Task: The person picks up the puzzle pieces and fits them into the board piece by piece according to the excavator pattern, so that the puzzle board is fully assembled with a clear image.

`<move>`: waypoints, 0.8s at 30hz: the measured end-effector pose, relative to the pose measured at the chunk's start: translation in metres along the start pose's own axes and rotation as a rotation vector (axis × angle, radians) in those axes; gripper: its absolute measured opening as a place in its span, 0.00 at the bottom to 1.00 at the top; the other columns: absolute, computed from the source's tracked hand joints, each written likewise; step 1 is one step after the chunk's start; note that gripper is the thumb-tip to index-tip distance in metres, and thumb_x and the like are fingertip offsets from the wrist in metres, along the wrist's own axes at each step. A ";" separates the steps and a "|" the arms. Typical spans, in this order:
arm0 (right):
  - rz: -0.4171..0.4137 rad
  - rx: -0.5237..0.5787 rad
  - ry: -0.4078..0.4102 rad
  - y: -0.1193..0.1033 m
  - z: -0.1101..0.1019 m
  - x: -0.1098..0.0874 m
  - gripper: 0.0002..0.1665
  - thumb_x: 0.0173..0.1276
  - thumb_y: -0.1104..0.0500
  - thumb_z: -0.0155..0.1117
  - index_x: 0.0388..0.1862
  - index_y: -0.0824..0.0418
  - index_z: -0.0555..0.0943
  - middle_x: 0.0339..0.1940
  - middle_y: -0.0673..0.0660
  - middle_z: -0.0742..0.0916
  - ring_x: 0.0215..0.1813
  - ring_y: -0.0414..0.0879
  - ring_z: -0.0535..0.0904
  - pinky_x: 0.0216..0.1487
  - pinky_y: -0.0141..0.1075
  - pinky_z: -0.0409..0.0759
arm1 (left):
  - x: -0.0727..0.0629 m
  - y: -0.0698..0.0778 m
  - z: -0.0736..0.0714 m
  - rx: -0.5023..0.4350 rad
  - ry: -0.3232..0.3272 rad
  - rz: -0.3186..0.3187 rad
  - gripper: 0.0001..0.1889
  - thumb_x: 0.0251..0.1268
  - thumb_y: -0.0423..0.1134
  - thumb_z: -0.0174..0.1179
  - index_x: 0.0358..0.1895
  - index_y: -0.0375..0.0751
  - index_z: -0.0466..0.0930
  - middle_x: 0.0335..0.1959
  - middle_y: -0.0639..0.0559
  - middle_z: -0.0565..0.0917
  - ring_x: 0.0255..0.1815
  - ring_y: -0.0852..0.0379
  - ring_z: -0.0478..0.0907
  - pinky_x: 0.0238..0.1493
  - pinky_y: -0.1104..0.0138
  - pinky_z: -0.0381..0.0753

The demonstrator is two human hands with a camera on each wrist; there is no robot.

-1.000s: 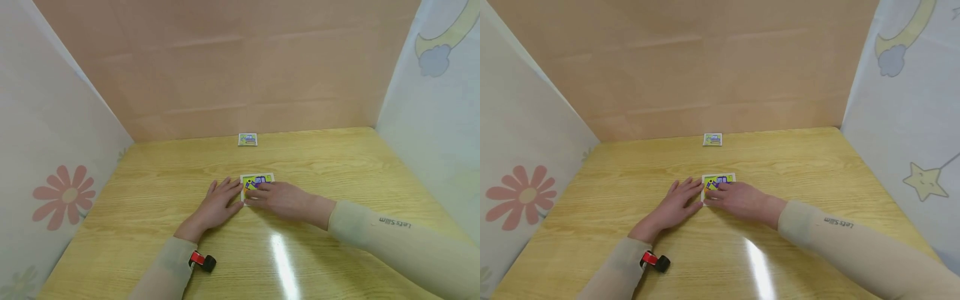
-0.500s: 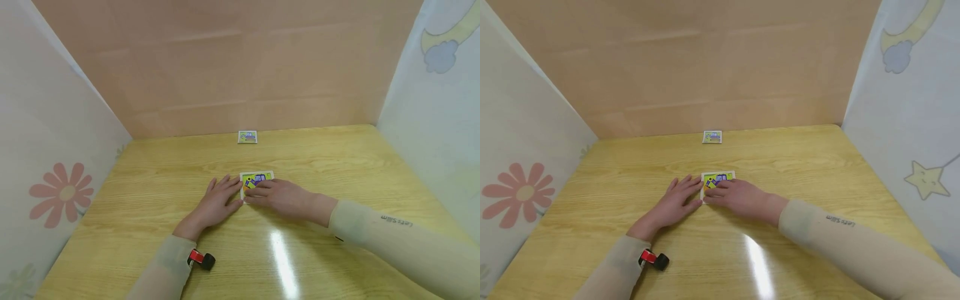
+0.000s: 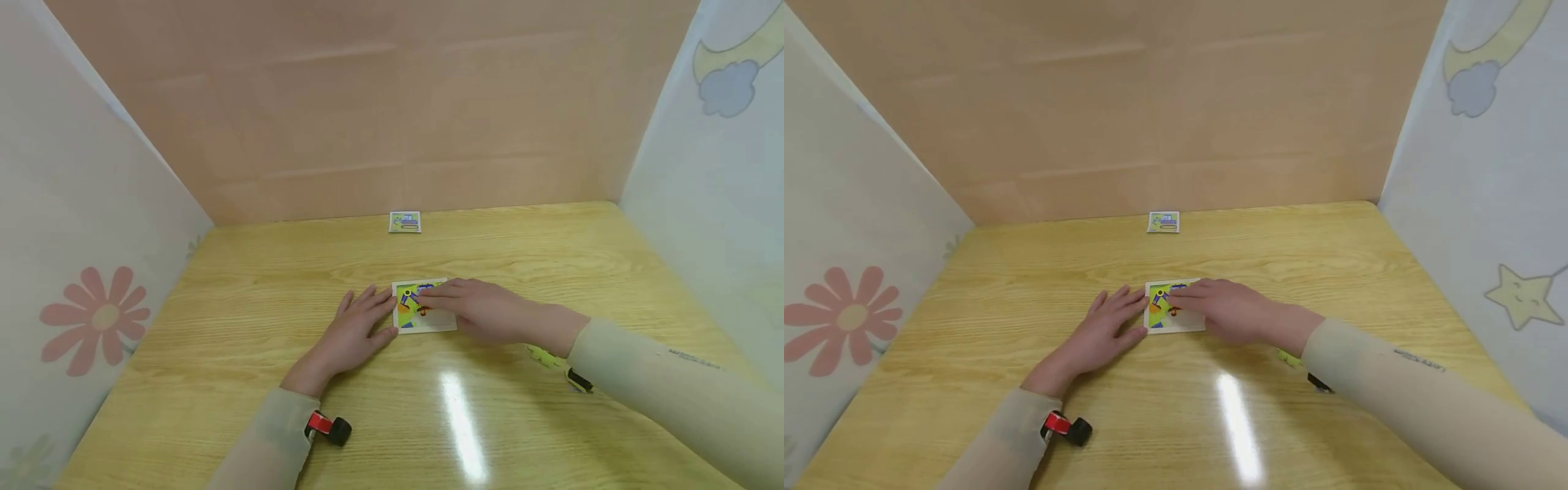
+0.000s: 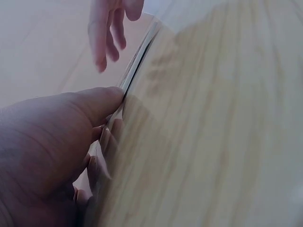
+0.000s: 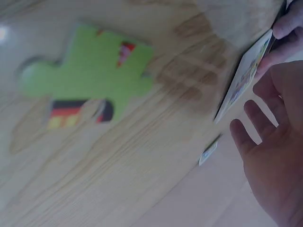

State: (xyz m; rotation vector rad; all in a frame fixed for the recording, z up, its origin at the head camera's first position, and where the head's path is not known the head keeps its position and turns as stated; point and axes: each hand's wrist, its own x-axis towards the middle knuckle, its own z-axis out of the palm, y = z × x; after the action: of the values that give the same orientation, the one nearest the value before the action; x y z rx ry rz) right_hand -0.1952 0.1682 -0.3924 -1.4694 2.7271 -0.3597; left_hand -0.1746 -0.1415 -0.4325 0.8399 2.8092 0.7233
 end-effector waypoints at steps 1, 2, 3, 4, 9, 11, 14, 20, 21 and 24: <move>0.009 -0.007 0.021 0.002 -0.002 -0.004 0.43 0.68 0.76 0.60 0.82 0.59 0.76 0.78 0.54 0.82 0.74 0.57 0.80 0.75 0.57 0.78 | 0.000 0.000 0.000 0.000 -0.001 -0.002 0.33 0.86 0.52 0.61 0.86 0.46 0.68 0.89 0.52 0.62 0.91 0.45 0.49 0.89 0.43 0.34; 0.019 -0.009 0.041 0.003 -0.003 -0.009 0.41 0.69 0.76 0.61 0.82 0.59 0.77 0.77 0.56 0.83 0.73 0.57 0.80 0.73 0.58 0.79 | 0.000 0.001 0.001 0.000 -0.001 -0.003 0.33 0.86 0.52 0.62 0.86 0.46 0.68 0.89 0.52 0.62 0.91 0.45 0.49 0.89 0.43 0.34; 0.030 -0.013 0.055 0.004 -0.005 -0.014 0.40 0.70 0.75 0.61 0.81 0.60 0.78 0.76 0.56 0.83 0.73 0.58 0.81 0.72 0.58 0.80 | 0.000 0.001 0.001 0.001 -0.002 -0.004 0.33 0.86 0.52 0.62 0.86 0.46 0.68 0.89 0.52 0.61 0.91 0.45 0.49 0.89 0.43 0.34; 0.043 -0.018 0.064 0.005 -0.007 -0.019 0.39 0.71 0.75 0.62 0.80 0.60 0.79 0.76 0.57 0.84 0.73 0.58 0.81 0.71 0.58 0.81 | 0.000 0.001 0.001 -0.001 -0.002 -0.004 0.33 0.86 0.52 0.62 0.86 0.46 0.68 0.89 0.52 0.61 0.91 0.45 0.49 0.89 0.43 0.34; 0.099 -0.030 0.082 0.010 -0.013 -0.047 0.35 0.74 0.72 0.69 0.79 0.61 0.80 0.75 0.58 0.83 0.72 0.61 0.82 0.69 0.61 0.82 | -0.001 0.001 0.003 -0.009 -0.003 -0.005 0.33 0.86 0.52 0.62 0.86 0.45 0.68 0.89 0.52 0.62 0.91 0.45 0.49 0.89 0.43 0.34; 0.111 -0.031 0.090 0.013 -0.014 -0.057 0.34 0.75 0.70 0.71 0.79 0.61 0.80 0.75 0.59 0.84 0.72 0.62 0.82 0.68 0.61 0.83 | -0.001 0.000 0.003 -0.004 -0.001 -0.003 0.33 0.86 0.52 0.62 0.86 0.45 0.68 0.89 0.52 0.61 0.91 0.45 0.49 0.89 0.43 0.34; 0.134 -0.020 0.096 0.016 -0.014 -0.073 0.32 0.77 0.66 0.73 0.78 0.61 0.80 0.74 0.60 0.84 0.72 0.63 0.81 0.68 0.62 0.82 | 0.000 0.000 0.003 0.004 0.002 -0.001 0.34 0.86 0.52 0.61 0.86 0.45 0.68 0.89 0.51 0.61 0.91 0.44 0.49 0.89 0.43 0.34; 0.187 0.004 0.122 0.020 -0.018 -0.096 0.32 0.77 0.63 0.75 0.78 0.60 0.81 0.72 0.58 0.85 0.69 0.61 0.83 0.64 0.59 0.85 | 0.000 -0.001 0.002 0.006 0.002 -0.006 0.34 0.86 0.53 0.61 0.86 0.46 0.68 0.89 0.51 0.61 0.92 0.45 0.48 0.89 0.43 0.33; 0.196 0.002 0.125 0.020 -0.018 -0.099 0.32 0.77 0.63 0.75 0.78 0.59 0.81 0.71 0.58 0.85 0.68 0.60 0.84 0.62 0.59 0.86 | 0.000 -0.001 0.002 0.005 0.001 -0.008 0.34 0.86 0.53 0.61 0.86 0.45 0.68 0.89 0.51 0.61 0.92 0.45 0.47 0.89 0.43 0.33; 0.228 0.006 0.128 0.020 -0.021 -0.110 0.32 0.76 0.61 0.76 0.77 0.58 0.82 0.69 0.56 0.86 0.65 0.58 0.86 0.59 0.57 0.88 | 0.001 -0.001 0.002 0.002 -0.001 -0.010 0.34 0.86 0.53 0.61 0.86 0.46 0.67 0.89 0.51 0.60 0.92 0.45 0.47 0.89 0.43 0.32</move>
State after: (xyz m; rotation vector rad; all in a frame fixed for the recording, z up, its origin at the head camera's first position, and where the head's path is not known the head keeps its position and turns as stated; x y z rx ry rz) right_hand -0.1538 0.2736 -0.3861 -1.1534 2.9498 -0.4666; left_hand -0.1751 -0.1411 -0.4344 0.8260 2.8115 0.7188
